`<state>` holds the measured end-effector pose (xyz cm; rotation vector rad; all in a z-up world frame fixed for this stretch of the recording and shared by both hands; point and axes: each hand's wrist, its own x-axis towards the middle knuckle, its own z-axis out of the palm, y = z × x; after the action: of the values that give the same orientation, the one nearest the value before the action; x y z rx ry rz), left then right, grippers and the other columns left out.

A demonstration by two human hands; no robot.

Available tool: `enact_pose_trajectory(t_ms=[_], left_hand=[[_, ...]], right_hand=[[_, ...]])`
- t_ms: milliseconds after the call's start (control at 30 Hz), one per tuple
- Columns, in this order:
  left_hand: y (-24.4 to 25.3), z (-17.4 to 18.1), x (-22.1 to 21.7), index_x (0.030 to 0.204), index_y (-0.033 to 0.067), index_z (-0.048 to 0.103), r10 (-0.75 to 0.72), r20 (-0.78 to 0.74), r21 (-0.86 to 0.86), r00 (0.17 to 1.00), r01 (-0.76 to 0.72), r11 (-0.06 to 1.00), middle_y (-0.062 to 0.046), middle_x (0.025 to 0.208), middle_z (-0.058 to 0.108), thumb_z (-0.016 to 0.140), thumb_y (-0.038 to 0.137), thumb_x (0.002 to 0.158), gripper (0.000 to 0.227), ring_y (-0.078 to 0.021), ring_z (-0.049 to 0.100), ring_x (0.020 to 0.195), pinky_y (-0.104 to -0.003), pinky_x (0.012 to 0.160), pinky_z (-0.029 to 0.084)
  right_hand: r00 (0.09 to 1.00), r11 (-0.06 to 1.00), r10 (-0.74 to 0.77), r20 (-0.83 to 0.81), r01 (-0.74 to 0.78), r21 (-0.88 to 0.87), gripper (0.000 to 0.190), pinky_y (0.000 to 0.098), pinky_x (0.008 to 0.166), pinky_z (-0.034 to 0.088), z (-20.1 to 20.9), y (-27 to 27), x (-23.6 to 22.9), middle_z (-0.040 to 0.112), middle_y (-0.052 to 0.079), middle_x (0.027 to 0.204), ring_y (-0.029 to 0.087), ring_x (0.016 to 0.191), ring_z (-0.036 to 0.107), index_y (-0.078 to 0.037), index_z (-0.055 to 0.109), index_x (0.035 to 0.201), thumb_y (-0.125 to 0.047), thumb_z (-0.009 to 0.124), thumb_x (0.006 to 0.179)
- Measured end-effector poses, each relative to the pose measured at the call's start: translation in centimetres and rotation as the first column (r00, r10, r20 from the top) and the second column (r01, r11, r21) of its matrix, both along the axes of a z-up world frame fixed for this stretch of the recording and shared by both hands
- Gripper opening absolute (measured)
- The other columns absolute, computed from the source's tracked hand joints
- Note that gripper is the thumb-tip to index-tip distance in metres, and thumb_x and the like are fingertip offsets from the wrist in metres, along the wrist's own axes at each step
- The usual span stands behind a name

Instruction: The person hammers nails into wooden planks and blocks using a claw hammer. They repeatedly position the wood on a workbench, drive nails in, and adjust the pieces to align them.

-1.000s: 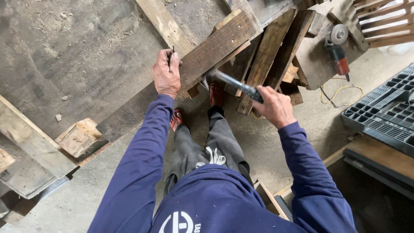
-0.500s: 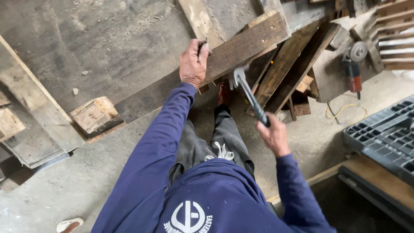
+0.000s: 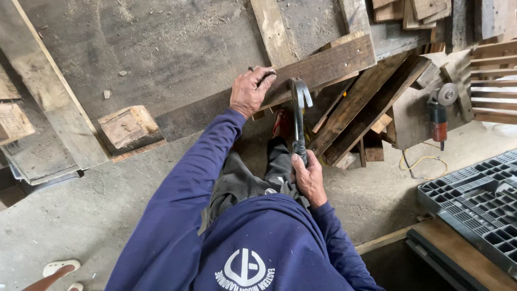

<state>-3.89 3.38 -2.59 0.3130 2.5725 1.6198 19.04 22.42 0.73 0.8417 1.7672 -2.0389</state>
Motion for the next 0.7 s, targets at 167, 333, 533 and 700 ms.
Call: enact_pose_trajectory(t_ms=[167, 333, 533, 700], left_hand=[[-0.1, 1.2, 0.6, 0.110, 0.0150, 0.078, -0.014, -0.076, -0.131, 0.997, 0.004, 0.991, -0.007, 0.094, 0.075, 0.072, 0.029, 0.098, 0.020, -0.0247, 0.071, 0.083, -0.036, 0.074, 0.057], [-0.1, 1.4, 0.1, 0.108, 0.0162, 0.077, -0.081, -0.103, -0.112, 0.991, 0.070, 0.991, -0.003, 0.101, 0.076, 0.070, 0.031, 0.099, 0.019, -0.0225, 0.072, 0.086, -0.036, 0.077, 0.058], [-0.1, 1.4, 0.2, 0.108, 0.0134, 0.076, -0.114, -0.053, -0.157, 0.992, 0.105, 0.982, -0.004, 0.099, 0.074, 0.069, 0.030, 0.100, 0.020, -0.0233, 0.071, 0.086, -0.036, 0.076, 0.058], [-0.4, 0.0, 0.7, 0.110, 0.0125, 0.076, -0.068, -0.053, -0.063, 0.996, 0.065, 0.996, -0.009, 0.096, 0.074, 0.065, 0.027, 0.100, 0.021, -0.0276, 0.070, 0.086, -0.039, 0.077, 0.057]], right_hand=[[0.993, 0.993, 0.116, 0.016, -0.116, 0.022, 0.026, 0.0248, 0.051, 0.048, 0.1, 0.3, -0.6, 0.056, -0.001, 0.074, 0.008, 0.055, 0.055, -0.006, 0.053, 0.103, -0.031, 0.060, 0.105], [0.991, 0.982, 0.122, -0.051, -0.113, 0.149, 0.025, 0.0254, 0.047, 0.046, 3.3, -0.1, -1.6, 0.057, 0.000, 0.069, 0.008, 0.051, 0.054, -0.006, 0.057, 0.105, -0.031, 0.059, 0.103], [0.984, 0.958, 0.176, 0.029, -0.178, 0.227, 0.027, 0.0265, 0.045, 0.046, 5.8, -1.0, -2.9, 0.056, 0.001, 0.066, 0.009, 0.050, 0.055, -0.004, 0.056, 0.100, -0.031, 0.059, 0.103], [0.993, 0.972, 0.121, -0.008, -0.117, 0.202, 0.027, 0.0260, 0.043, 0.044, 5.7, -1.8, -2.2, 0.056, 0.000, 0.066, 0.009, 0.047, 0.053, -0.006, 0.056, 0.103, -0.032, 0.058, 0.102]])
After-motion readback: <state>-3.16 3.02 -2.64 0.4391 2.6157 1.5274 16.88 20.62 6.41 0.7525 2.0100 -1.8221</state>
